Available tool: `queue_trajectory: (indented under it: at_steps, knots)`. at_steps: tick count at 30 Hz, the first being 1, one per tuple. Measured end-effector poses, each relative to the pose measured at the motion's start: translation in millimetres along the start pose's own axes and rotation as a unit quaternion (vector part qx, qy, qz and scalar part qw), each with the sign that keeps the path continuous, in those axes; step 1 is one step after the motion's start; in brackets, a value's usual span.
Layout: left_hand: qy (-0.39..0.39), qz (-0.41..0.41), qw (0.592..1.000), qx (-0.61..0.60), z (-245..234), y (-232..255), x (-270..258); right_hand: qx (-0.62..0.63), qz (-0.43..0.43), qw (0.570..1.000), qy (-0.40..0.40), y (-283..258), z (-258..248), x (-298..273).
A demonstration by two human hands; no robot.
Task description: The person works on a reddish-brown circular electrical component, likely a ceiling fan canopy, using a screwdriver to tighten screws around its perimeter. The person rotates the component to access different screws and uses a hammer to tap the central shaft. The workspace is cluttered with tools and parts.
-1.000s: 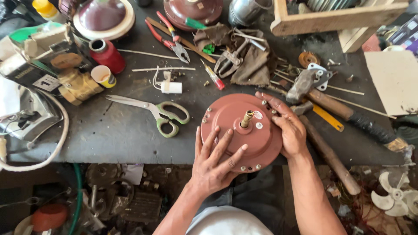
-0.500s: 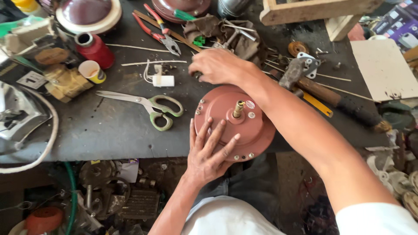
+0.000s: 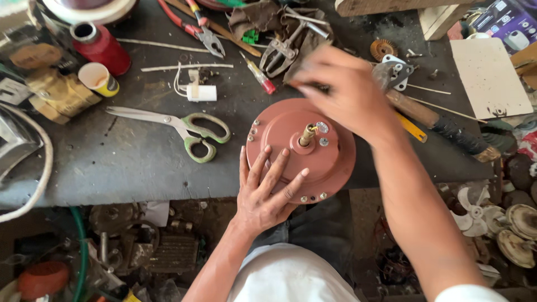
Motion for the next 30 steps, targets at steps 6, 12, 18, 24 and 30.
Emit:
queue_trajectory:
  at_steps: [6,12,18,24,30]
  knots:
    - [-0.01,-0.013,1.0,-0.013,-0.4,-0.6,0.7,0.09,0.04,0.991,-0.09,-55.5,-34.1,-82.0]
    - [-0.014,-0.029,0.999,-0.032,-3.5,3.2,3.1,0.054,0.028,0.987,-0.151,-83.3,-21.0,-101.5]
    - [-0.019,-0.032,0.999,-0.035,-7.7,5.3,7.4,-0.001,0.016,0.989,-0.148,-95.9,-18.2,-96.0]
    - [-0.04,-0.046,0.998,-0.033,-12.8,6.7,11.8,-0.039,0.039,0.981,-0.188,-106.7,-20.5,-90.8]
    - [-0.067,-0.066,0.994,-0.058,-18.3,7.7,17.4,-0.039,0.049,0.984,-0.166,-109.9,-20.5,-94.4]
Point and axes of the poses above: each hand's wrist, its own x-axis towards the middle knuckle, its own z-axis out of the palm, y = z × x, the point moved 2 cm from there along x, towards the middle knuckle, and after that the axes turned 5 degrees about -x, right-handed, at the moved point
